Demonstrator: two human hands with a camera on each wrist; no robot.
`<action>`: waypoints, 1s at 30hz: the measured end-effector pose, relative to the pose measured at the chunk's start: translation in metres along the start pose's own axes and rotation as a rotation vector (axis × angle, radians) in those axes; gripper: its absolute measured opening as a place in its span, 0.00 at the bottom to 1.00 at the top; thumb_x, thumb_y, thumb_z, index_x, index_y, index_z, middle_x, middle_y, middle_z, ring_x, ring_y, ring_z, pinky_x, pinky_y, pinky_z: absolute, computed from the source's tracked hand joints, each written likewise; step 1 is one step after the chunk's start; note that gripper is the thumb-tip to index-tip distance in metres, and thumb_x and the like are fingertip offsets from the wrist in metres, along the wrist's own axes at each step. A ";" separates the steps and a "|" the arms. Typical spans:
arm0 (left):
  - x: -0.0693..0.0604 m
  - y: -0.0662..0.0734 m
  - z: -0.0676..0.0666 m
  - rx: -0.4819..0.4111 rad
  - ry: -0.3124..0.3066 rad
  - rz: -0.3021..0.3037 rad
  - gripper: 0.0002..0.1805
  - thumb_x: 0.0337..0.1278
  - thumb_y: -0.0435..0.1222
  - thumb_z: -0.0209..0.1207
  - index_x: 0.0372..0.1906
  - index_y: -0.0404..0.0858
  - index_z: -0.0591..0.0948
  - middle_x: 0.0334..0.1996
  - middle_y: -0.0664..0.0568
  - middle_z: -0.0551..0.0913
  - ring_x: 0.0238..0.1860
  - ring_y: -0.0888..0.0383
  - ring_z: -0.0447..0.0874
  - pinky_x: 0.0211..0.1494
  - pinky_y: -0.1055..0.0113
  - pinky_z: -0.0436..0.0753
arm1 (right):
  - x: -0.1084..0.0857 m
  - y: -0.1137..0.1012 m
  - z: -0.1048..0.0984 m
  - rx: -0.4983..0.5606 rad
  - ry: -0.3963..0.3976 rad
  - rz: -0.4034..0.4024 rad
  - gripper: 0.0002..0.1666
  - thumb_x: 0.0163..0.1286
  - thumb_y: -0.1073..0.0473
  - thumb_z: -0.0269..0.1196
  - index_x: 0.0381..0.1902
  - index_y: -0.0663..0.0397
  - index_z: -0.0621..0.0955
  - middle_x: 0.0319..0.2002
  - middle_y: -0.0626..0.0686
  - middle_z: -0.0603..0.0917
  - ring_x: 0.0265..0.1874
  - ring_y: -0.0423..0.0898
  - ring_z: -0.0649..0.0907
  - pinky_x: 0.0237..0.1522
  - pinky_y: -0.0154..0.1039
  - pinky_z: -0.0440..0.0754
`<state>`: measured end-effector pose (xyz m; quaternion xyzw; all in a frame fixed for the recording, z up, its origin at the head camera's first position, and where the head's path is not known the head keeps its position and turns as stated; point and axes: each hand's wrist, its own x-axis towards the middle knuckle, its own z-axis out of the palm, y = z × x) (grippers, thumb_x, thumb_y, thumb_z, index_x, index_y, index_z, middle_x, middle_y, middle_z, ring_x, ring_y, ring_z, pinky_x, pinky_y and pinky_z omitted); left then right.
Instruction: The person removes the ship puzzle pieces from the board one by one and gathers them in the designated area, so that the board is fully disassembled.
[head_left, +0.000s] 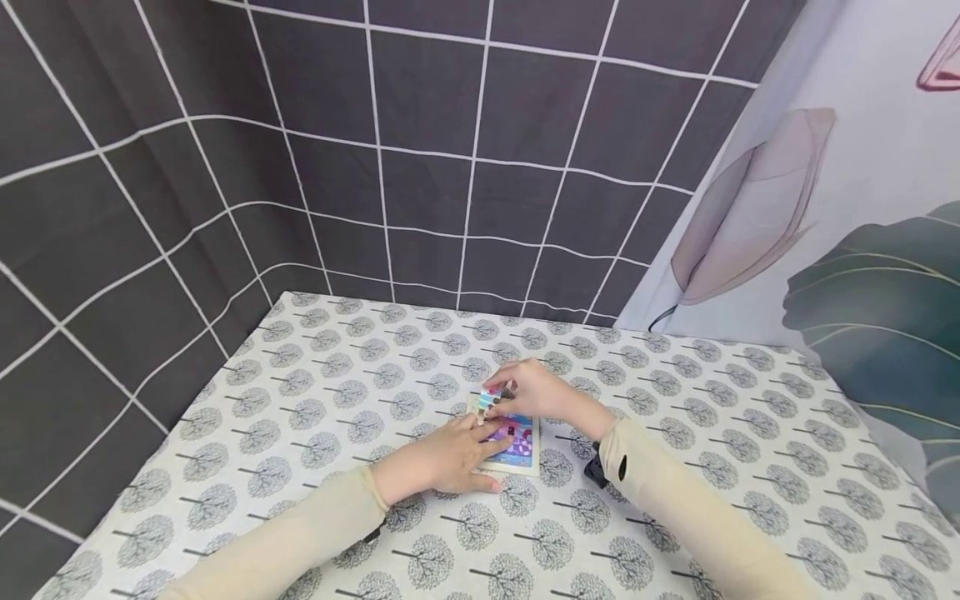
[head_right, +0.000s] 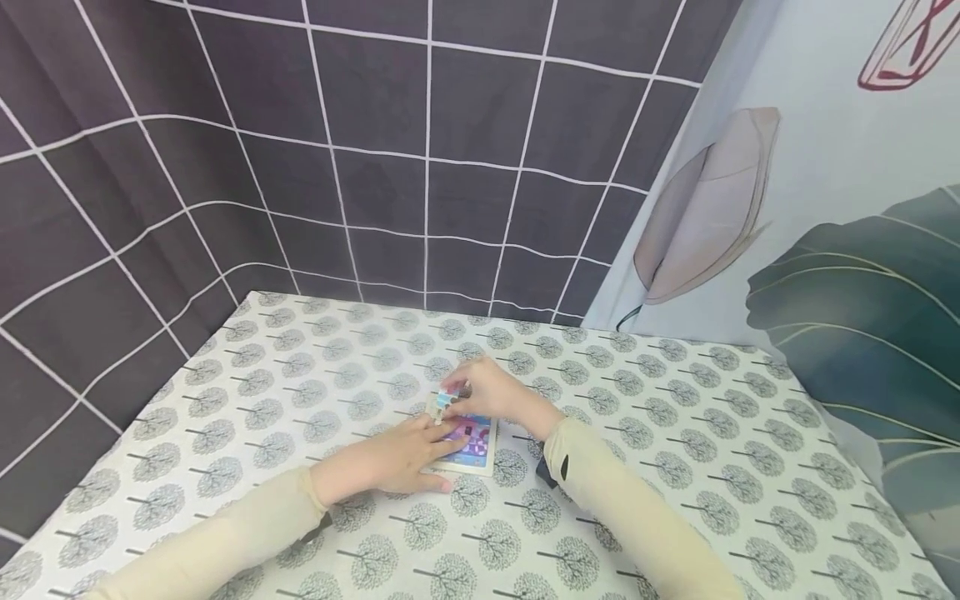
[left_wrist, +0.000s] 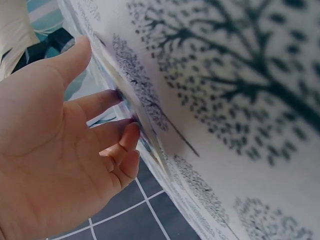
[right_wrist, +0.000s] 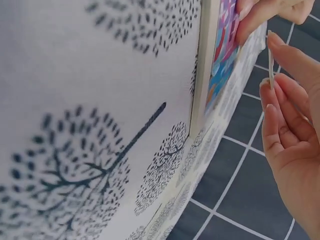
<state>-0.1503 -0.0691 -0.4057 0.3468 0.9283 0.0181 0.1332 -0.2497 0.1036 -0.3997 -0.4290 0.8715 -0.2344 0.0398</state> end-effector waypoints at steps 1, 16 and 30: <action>0.000 0.000 -0.001 -0.001 -0.002 0.001 0.38 0.58 0.61 0.47 0.71 0.51 0.58 0.72 0.49 0.55 0.69 0.47 0.55 0.73 0.56 0.55 | -0.002 0.000 -0.001 -0.009 0.009 -0.013 0.23 0.50 0.51 0.72 0.44 0.56 0.84 0.39 0.49 0.86 0.34 0.41 0.83 0.38 0.32 0.82; 0.002 -0.002 -0.004 -0.014 0.012 0.030 0.36 0.60 0.61 0.46 0.70 0.50 0.61 0.71 0.49 0.56 0.46 0.59 0.68 0.57 0.65 0.73 | -0.036 0.017 -0.012 -0.018 0.025 -0.058 0.22 0.54 0.51 0.70 0.45 0.55 0.84 0.42 0.50 0.85 0.40 0.43 0.83 0.46 0.38 0.82; -0.003 -0.003 -0.003 0.019 0.027 0.045 0.36 0.62 0.59 0.45 0.72 0.50 0.58 0.72 0.50 0.55 0.54 0.56 0.64 0.67 0.59 0.64 | -0.064 0.029 -0.017 -0.005 0.037 0.005 0.24 0.52 0.52 0.70 0.45 0.60 0.83 0.42 0.53 0.85 0.41 0.46 0.83 0.47 0.39 0.82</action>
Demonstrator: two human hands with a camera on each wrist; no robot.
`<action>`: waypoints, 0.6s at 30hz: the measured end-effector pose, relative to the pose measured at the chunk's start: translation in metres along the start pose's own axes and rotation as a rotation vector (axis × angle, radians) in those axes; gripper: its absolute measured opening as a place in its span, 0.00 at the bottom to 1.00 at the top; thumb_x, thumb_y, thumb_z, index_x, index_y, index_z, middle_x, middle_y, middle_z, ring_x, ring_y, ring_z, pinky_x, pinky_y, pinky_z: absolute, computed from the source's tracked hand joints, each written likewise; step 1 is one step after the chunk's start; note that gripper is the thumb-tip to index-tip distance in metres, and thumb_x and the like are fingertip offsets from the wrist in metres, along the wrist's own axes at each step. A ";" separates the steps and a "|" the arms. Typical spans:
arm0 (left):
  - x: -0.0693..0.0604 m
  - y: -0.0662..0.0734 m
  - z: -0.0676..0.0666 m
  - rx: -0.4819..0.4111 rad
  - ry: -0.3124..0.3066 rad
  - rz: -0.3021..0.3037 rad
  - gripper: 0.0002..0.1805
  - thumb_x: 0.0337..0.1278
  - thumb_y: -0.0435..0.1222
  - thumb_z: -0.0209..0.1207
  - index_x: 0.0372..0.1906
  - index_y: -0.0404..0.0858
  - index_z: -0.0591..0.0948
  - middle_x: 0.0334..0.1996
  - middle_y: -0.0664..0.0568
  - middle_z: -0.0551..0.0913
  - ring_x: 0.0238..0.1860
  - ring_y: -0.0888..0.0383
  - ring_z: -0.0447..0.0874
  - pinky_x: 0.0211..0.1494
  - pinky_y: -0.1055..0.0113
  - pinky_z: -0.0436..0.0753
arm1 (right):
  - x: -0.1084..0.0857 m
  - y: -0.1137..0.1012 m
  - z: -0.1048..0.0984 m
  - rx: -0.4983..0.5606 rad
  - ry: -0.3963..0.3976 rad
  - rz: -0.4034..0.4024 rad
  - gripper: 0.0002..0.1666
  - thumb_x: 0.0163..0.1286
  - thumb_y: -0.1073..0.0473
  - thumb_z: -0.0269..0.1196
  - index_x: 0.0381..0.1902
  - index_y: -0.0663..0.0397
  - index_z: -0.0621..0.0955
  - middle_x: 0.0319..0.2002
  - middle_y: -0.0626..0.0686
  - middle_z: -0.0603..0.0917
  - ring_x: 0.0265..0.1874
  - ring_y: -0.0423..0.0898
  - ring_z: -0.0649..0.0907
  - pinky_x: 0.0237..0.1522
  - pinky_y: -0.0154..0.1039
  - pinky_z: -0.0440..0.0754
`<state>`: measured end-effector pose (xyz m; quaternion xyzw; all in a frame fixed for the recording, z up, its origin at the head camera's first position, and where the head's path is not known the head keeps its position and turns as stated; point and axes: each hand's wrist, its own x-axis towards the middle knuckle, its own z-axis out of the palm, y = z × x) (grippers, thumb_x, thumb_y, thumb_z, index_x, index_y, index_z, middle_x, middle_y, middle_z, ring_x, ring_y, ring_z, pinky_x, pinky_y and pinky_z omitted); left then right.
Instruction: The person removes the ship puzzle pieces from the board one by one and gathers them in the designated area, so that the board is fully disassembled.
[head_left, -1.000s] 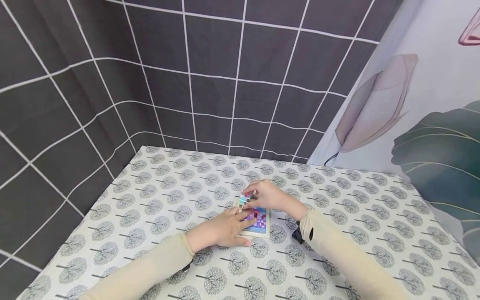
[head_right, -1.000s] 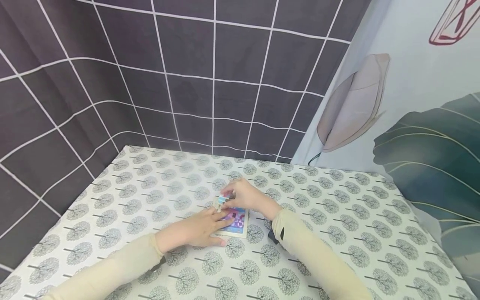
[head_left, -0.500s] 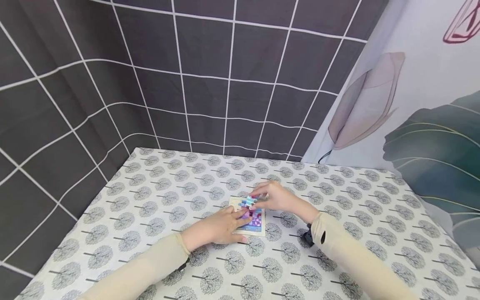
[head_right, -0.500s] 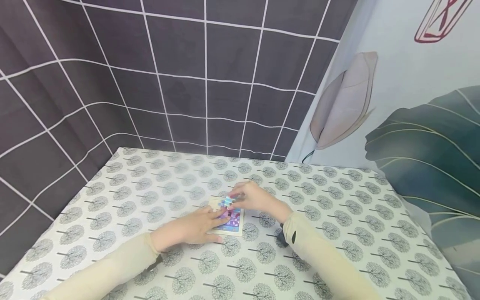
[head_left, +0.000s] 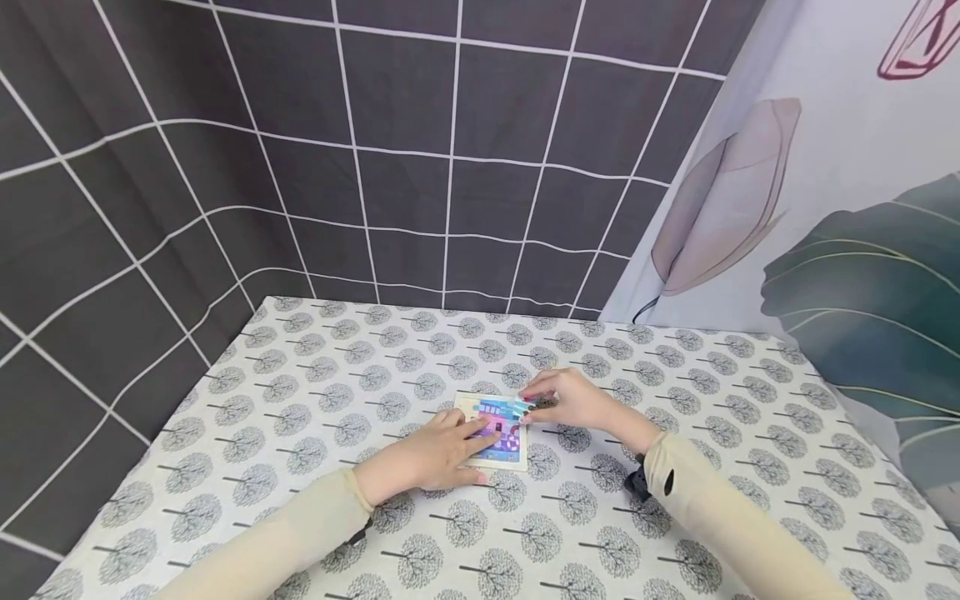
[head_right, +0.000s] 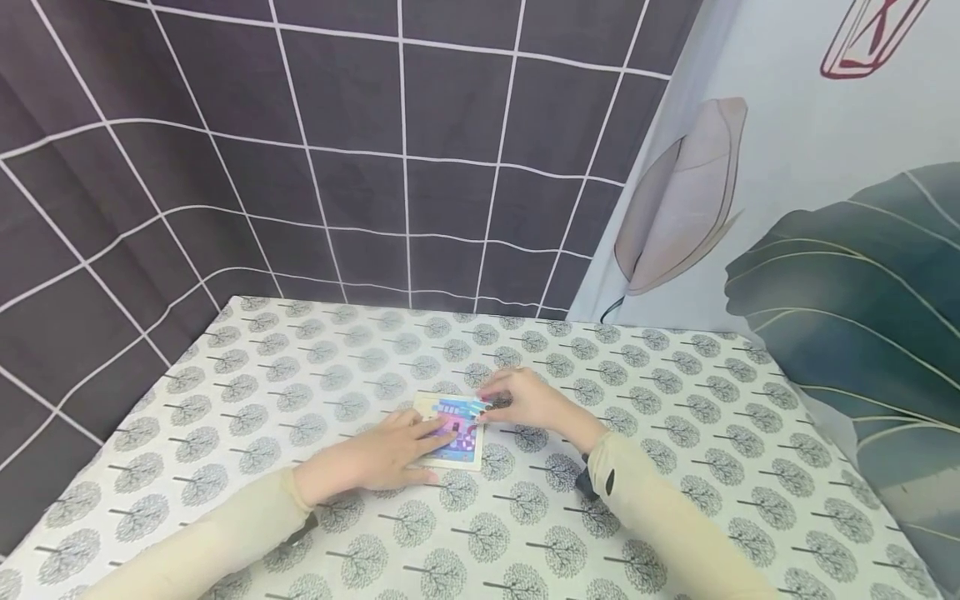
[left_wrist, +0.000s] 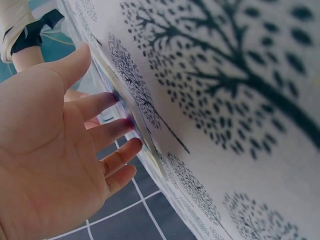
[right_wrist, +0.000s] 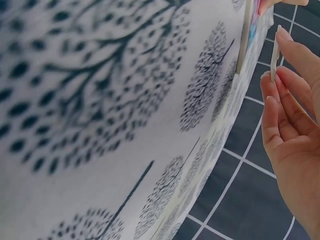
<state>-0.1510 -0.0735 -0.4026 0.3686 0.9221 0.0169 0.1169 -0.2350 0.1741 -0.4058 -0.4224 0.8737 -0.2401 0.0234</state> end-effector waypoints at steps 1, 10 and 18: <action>0.000 0.000 0.000 -0.003 0.001 -0.002 0.36 0.62 0.59 0.45 0.72 0.50 0.58 0.72 0.50 0.55 0.53 0.56 0.64 0.66 0.60 0.64 | -0.001 0.001 0.000 0.002 0.002 -0.002 0.24 0.52 0.52 0.70 0.45 0.60 0.83 0.41 0.52 0.85 0.40 0.46 0.83 0.45 0.38 0.82; 0.002 -0.001 0.001 -0.039 0.006 -0.011 0.35 0.61 0.58 0.47 0.71 0.50 0.60 0.71 0.49 0.57 0.52 0.57 0.63 0.62 0.62 0.66 | -0.007 0.008 -0.003 0.054 -0.017 0.037 0.22 0.54 0.53 0.69 0.45 0.60 0.83 0.41 0.51 0.85 0.39 0.43 0.82 0.43 0.33 0.82; 0.002 0.000 -0.002 -0.029 -0.024 -0.020 0.35 0.62 0.58 0.47 0.71 0.50 0.59 0.71 0.50 0.57 0.56 0.54 0.63 0.65 0.60 0.64 | -0.014 0.014 -0.003 0.018 -0.024 0.031 0.21 0.55 0.55 0.68 0.44 0.62 0.83 0.42 0.55 0.85 0.40 0.47 0.83 0.45 0.39 0.83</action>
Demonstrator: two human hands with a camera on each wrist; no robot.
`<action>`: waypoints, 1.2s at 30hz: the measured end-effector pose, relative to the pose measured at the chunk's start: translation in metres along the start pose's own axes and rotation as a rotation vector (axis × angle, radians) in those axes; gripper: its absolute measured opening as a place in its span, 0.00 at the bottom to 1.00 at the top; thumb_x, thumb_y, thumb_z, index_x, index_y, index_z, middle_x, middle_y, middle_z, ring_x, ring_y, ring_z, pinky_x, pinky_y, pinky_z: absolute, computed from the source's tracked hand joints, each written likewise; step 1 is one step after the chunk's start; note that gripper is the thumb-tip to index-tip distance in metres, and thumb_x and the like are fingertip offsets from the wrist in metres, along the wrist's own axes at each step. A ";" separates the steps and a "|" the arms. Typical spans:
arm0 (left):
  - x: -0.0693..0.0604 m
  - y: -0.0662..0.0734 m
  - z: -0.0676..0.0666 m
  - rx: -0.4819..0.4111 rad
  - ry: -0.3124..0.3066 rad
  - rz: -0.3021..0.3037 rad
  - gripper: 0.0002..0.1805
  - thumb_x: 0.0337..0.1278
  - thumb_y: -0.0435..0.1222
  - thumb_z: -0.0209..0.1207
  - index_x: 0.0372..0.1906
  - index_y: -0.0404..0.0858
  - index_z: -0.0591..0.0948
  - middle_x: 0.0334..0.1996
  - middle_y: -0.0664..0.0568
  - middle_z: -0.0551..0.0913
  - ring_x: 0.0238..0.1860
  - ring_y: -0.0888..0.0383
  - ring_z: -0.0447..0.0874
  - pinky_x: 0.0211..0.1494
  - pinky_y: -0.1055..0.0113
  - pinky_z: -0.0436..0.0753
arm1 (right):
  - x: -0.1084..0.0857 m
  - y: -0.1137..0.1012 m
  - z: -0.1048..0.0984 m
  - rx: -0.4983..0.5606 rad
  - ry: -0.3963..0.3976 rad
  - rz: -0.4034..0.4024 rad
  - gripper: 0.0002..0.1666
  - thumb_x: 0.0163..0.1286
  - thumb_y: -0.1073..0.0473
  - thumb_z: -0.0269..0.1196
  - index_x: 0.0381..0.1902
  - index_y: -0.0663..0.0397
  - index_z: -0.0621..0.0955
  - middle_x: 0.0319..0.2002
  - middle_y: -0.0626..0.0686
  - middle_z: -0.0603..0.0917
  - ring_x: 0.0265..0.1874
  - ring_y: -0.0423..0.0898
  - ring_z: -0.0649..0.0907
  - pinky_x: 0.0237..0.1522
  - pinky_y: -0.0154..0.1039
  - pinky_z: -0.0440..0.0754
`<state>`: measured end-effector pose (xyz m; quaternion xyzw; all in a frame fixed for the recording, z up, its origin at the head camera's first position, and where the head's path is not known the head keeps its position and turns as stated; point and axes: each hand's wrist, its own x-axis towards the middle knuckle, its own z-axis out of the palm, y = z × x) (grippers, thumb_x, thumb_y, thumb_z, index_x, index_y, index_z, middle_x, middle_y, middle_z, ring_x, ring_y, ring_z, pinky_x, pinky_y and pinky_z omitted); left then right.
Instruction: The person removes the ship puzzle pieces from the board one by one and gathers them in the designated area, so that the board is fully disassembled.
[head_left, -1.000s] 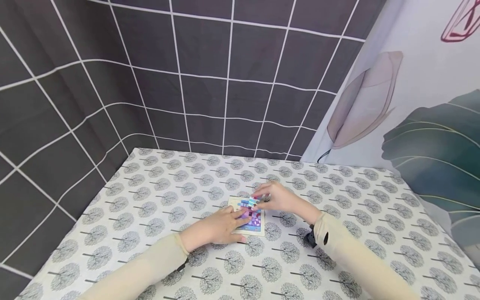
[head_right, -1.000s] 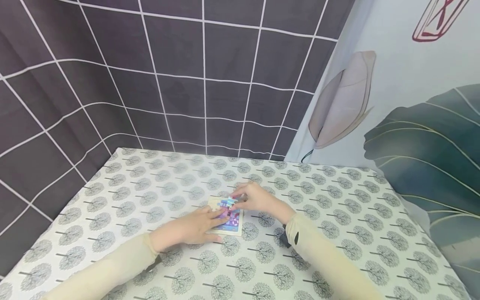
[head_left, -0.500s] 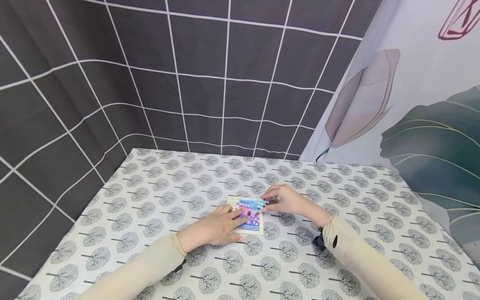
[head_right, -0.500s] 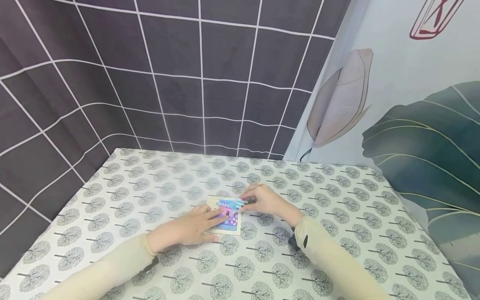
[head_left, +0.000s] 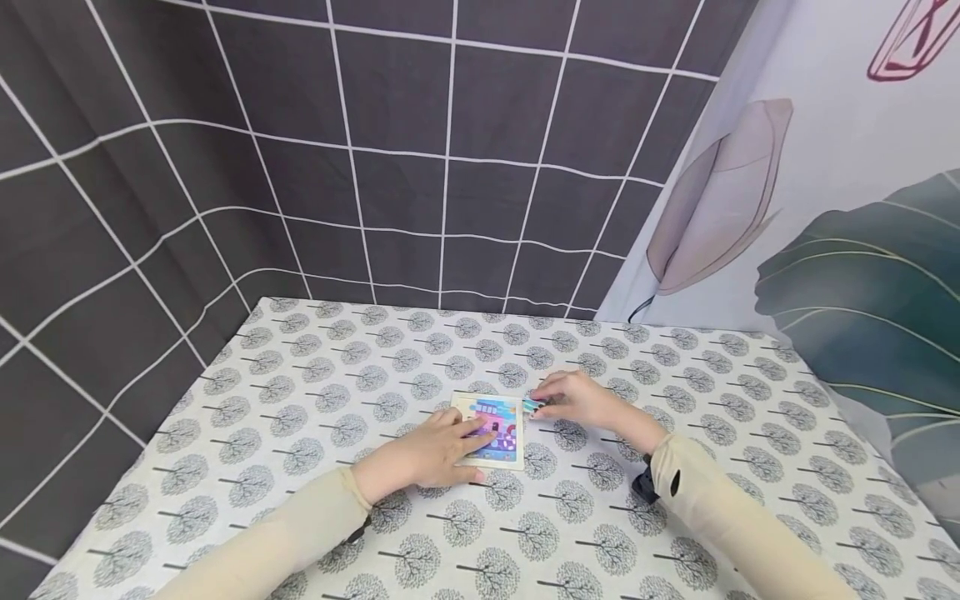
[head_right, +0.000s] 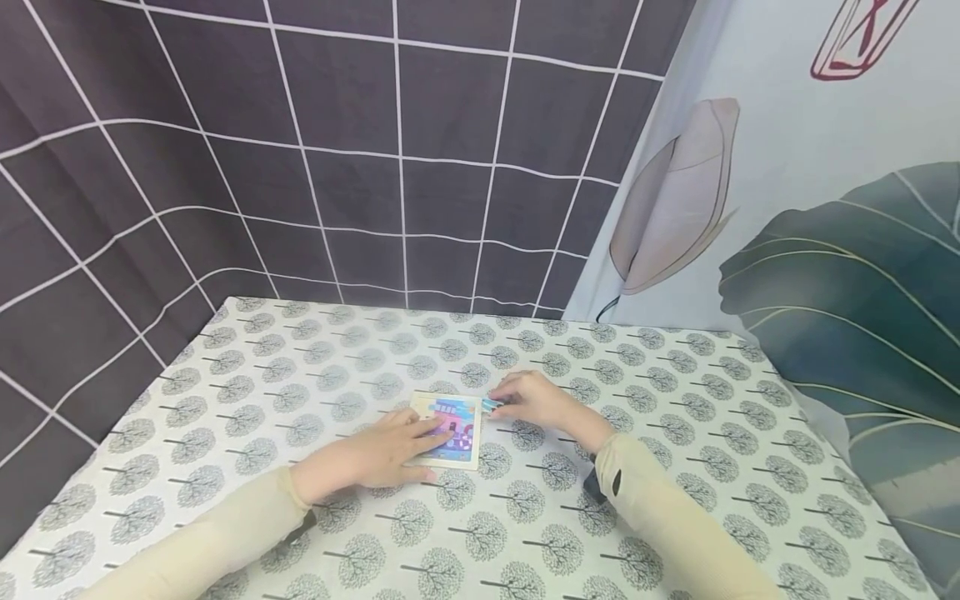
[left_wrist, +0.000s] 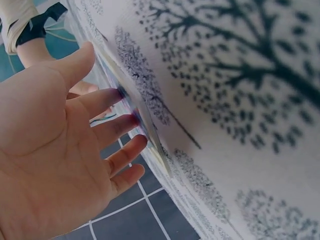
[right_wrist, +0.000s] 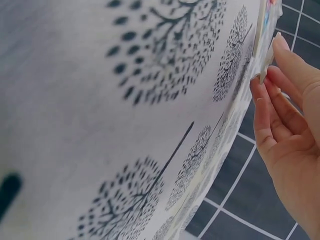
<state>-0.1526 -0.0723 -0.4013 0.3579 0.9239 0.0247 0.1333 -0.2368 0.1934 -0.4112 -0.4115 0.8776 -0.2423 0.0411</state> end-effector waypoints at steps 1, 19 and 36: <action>0.000 0.000 -0.001 0.004 -0.006 -0.001 0.35 0.62 0.58 0.46 0.71 0.51 0.59 0.72 0.51 0.56 0.56 0.54 0.63 0.65 0.60 0.64 | -0.001 0.000 0.000 -0.005 -0.005 0.011 0.21 0.55 0.55 0.68 0.45 0.61 0.83 0.42 0.55 0.85 0.41 0.48 0.82 0.48 0.41 0.81; -0.002 0.004 0.001 -0.014 0.035 -0.007 0.35 0.61 0.56 0.50 0.70 0.48 0.61 0.71 0.50 0.59 0.57 0.54 0.63 0.68 0.58 0.62 | -0.008 0.004 0.001 0.021 -0.049 0.056 0.21 0.53 0.58 0.69 0.45 0.61 0.83 0.45 0.57 0.84 0.41 0.50 0.84 0.47 0.40 0.83; -0.005 0.006 0.011 -0.067 0.040 -0.016 0.37 0.62 0.56 0.47 0.72 0.45 0.56 0.73 0.47 0.51 0.70 0.45 0.53 0.72 0.53 0.56 | -0.006 0.007 0.002 0.005 -0.067 0.126 0.20 0.51 0.58 0.71 0.43 0.57 0.84 0.46 0.56 0.84 0.37 0.47 0.85 0.49 0.48 0.81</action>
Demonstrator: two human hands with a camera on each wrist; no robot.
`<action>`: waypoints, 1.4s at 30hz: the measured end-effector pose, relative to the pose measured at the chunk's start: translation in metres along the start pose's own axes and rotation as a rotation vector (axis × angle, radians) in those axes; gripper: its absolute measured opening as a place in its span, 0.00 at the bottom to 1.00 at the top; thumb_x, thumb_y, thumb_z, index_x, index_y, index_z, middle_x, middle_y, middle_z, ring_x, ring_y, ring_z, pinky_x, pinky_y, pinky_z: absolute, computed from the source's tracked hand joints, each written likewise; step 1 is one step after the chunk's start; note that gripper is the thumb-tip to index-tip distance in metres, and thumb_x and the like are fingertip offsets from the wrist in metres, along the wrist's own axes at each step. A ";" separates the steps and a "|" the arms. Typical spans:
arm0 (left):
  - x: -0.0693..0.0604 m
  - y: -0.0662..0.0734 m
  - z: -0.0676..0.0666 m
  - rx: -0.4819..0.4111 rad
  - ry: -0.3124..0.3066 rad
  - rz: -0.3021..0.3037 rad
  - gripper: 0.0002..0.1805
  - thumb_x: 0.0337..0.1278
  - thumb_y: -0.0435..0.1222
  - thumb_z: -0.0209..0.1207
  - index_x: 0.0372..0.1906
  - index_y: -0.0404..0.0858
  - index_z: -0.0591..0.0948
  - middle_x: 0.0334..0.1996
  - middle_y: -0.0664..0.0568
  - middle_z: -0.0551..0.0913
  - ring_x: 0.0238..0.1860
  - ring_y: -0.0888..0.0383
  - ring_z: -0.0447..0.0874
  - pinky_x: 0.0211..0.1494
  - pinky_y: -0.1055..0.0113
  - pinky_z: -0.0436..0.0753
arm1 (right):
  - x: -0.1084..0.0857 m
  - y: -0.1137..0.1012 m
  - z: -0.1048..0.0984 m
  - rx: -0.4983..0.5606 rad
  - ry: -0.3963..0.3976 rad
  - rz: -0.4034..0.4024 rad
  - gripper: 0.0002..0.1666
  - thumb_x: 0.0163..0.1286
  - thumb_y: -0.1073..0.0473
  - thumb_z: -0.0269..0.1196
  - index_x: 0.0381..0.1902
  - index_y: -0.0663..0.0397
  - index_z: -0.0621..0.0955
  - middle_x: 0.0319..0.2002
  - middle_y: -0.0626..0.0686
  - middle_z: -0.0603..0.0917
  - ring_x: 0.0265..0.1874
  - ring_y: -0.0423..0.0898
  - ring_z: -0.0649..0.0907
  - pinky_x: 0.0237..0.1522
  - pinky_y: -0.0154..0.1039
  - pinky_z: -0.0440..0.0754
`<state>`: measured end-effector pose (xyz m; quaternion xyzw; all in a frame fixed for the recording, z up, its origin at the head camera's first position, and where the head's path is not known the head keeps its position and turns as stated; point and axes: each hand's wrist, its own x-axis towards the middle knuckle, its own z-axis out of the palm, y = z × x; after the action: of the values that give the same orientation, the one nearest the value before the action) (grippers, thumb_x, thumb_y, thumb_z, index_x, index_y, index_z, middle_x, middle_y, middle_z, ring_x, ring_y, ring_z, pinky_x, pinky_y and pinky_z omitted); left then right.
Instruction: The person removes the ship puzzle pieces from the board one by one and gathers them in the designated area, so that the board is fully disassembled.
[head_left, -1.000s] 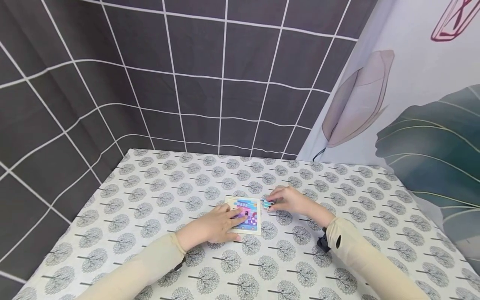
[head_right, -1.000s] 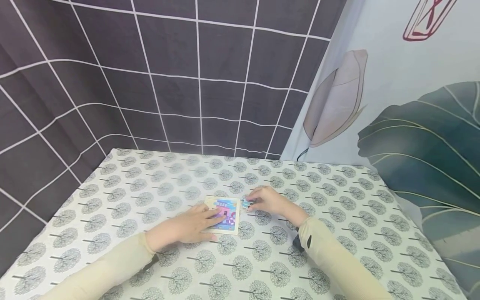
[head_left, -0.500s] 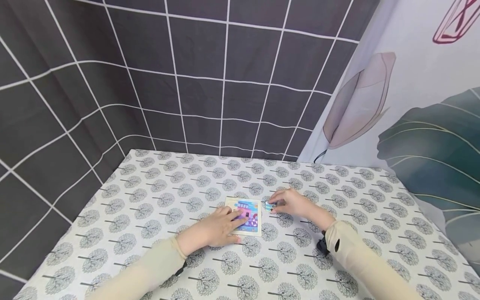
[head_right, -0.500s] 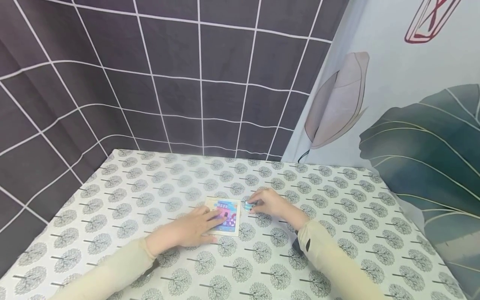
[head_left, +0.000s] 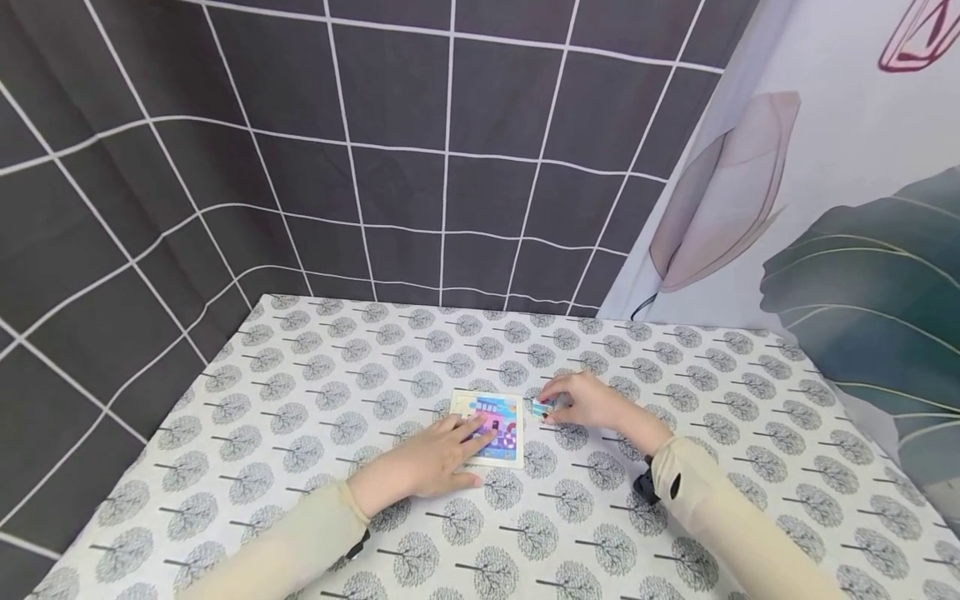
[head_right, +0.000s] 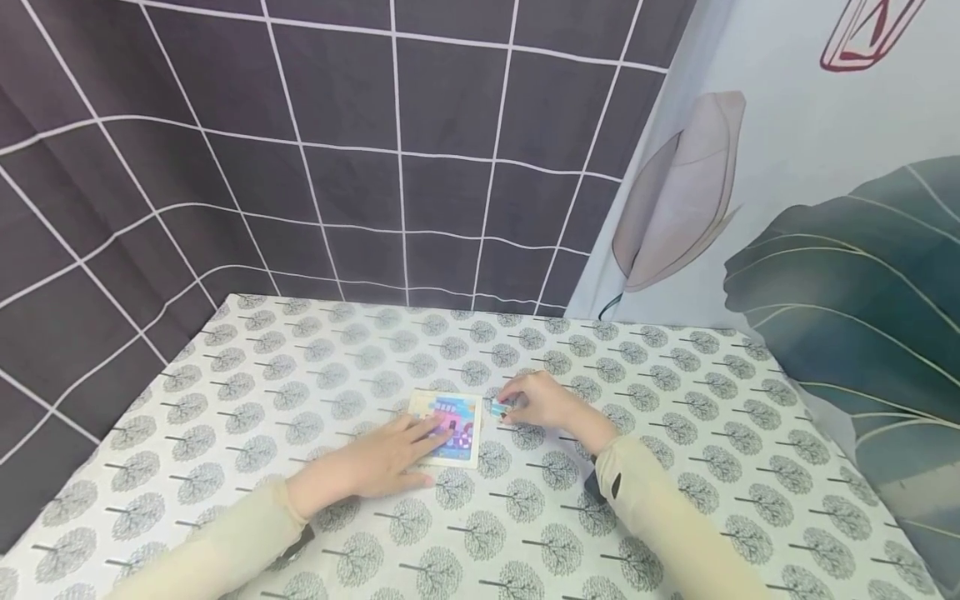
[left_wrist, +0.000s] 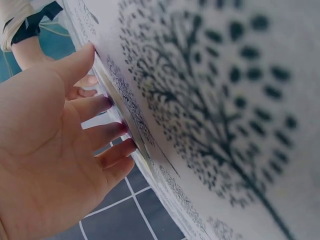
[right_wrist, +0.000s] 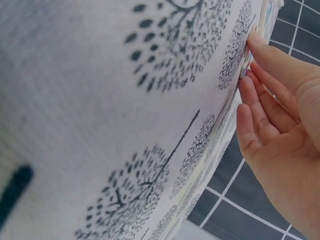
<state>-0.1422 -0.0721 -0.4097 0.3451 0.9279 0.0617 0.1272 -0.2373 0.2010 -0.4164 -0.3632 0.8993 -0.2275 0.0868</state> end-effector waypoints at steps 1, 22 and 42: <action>0.000 0.000 0.000 0.000 0.004 0.000 0.37 0.62 0.55 0.48 0.72 0.45 0.56 0.73 0.47 0.51 0.70 0.45 0.54 0.72 0.52 0.56 | 0.000 0.000 0.000 0.001 0.001 0.002 0.21 0.51 0.57 0.71 0.44 0.57 0.83 0.46 0.56 0.84 0.37 0.47 0.85 0.50 0.49 0.81; -0.001 -0.003 -0.008 -0.024 -0.018 0.003 0.34 0.63 0.54 0.49 0.71 0.45 0.60 0.71 0.51 0.56 0.69 0.47 0.57 0.72 0.54 0.57 | 0.016 -0.019 -0.016 -0.001 -0.059 0.048 0.26 0.55 0.54 0.68 0.50 0.61 0.80 0.46 0.56 0.84 0.45 0.52 0.82 0.50 0.50 0.80; 0.005 -0.006 -0.011 0.020 -0.071 0.008 0.35 0.62 0.55 0.50 0.71 0.47 0.59 0.72 0.55 0.55 0.64 0.53 0.63 0.68 0.58 0.66 | 0.051 -0.047 0.005 0.071 -0.048 -0.039 0.23 0.57 0.57 0.67 0.51 0.60 0.80 0.47 0.56 0.84 0.46 0.50 0.83 0.50 0.44 0.81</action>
<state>-0.1527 -0.0731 -0.4013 0.3522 0.9219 0.0404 0.1564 -0.2441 0.1343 -0.3978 -0.3829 0.8811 -0.2519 0.1167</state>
